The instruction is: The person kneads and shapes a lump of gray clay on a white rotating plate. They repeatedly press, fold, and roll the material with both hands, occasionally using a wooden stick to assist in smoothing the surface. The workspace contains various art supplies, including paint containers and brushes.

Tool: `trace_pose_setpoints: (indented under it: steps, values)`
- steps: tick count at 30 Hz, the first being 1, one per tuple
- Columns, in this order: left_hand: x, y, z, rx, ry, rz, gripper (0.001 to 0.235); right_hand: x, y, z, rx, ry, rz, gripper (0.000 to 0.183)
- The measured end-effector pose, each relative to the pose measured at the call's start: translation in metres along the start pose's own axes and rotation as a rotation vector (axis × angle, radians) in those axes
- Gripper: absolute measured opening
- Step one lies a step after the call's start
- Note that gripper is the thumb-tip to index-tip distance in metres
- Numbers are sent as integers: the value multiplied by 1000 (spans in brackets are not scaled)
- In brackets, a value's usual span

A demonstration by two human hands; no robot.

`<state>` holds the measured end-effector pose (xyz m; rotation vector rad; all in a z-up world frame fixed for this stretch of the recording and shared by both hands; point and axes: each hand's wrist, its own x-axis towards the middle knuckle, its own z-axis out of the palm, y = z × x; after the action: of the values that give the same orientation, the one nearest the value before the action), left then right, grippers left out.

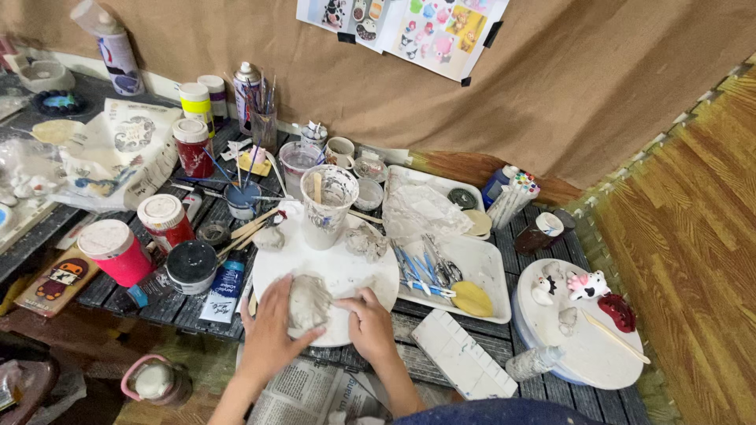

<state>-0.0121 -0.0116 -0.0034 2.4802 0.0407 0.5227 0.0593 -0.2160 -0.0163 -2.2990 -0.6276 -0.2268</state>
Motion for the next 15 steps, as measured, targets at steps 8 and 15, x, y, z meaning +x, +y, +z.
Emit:
trace_pose_setpoints:
  steps: [8, 15]
  values:
    - [-29, 41, -10, -47, -286, -150, 111, -7, 9, -42, 233, 292, -52, 38]
    - [-40, 58, 8, -173, -308, 82, 86, -47, -1, -43, -106, 253, -28, 36]
